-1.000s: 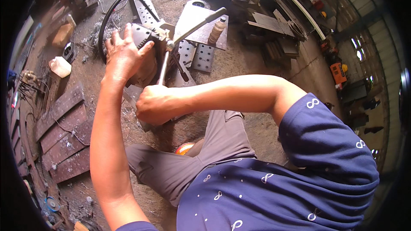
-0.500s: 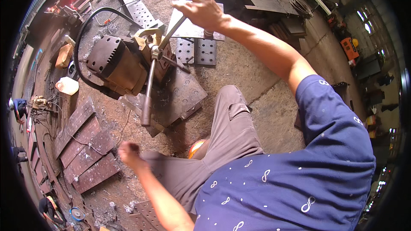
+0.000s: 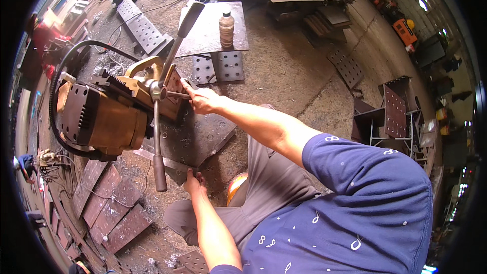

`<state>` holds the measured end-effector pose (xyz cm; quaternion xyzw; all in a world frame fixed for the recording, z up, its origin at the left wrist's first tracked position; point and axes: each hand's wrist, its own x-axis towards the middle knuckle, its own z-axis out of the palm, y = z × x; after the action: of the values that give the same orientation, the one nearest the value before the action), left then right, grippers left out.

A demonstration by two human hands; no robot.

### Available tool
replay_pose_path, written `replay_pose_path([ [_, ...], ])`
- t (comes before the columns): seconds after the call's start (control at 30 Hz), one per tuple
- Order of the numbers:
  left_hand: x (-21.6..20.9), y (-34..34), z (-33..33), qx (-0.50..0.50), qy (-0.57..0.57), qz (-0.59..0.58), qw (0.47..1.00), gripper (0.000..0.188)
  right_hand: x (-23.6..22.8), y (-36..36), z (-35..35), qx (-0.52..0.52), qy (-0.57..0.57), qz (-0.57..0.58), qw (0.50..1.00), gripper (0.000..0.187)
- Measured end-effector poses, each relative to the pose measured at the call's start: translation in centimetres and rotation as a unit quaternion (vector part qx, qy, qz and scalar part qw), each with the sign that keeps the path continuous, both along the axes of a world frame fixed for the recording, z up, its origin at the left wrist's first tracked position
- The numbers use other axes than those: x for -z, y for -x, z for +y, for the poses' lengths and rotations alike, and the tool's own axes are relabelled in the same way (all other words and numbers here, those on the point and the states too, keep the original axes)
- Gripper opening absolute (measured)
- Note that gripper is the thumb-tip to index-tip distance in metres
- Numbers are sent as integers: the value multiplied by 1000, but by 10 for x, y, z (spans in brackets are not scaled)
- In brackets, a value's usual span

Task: The person uses a handheld hole saw drill to cut holes in metal plates. They position the tool, operate the lever to advance the drill, and then remove the cut metal plug from the plate.

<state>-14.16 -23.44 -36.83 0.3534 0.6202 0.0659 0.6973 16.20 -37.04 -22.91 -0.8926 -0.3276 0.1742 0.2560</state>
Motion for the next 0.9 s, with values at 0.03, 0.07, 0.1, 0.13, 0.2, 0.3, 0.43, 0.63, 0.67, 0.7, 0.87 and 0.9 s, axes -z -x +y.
replay_pose_path([
  [0.03, -5, 3, 2, 11, 3, -9, 1000, 33, 1, -2, -1, 0, 1, 9, 1000, 89],
  [0.07, -10, 10, 5, 17, 5, -16, 1000, 27, 0, -2, 0, -4, 2, 20, 1000, 90],
  [0.1, -19, 12, 2, 66, -19, -13, 998, 20, 0, -5, -2, -9, 11, 17, 1000, 91],
  [0.13, -28, 16, -2, 95, -40, -10, 995, 19, 0, -8, -4, -15, 21, 15, 1000, 92],
  [0.2, -54, 23, -14, 152, -87, -4, 985, 18, 2, -12, -4, -21, 27, 11, 999, 91],
  [0.3, -76, 22, -26, 23, -52, -43, 997, 20, 3, -16, 4, -23, 30, 16, 999, 85],
  [0.43, -104, 10, -35, 12, -120, -130, 984, 16, 15, -18, 1, 2, -1, 1, 1000, 84],
  [0.63, -101, 8, -34, 162, -209, -51, 963, 28, -8, -3, 8, 18, 38, 39, 998, 80],
  [0.67, -106, 1, -35, 125, -223, -69, 964, 28, -7, -6, 7, 21, 33, 28, 999, 80],
  [0.7, -113, -6, -41, 88, -234, -85, 965, 29, -1, -8, 5, 23, 29, 19, 999, 80],
  [0.87, -93, 7, -37, 151, -205, -80, 964, 30, -3, 0, 21, 16, 61, 30, 998, 81],
  [0.9, -99, 1, -38, 127, -216, -74, 965, 29, 1, -6, 16, 23, 45, 24, 998, 81],
])
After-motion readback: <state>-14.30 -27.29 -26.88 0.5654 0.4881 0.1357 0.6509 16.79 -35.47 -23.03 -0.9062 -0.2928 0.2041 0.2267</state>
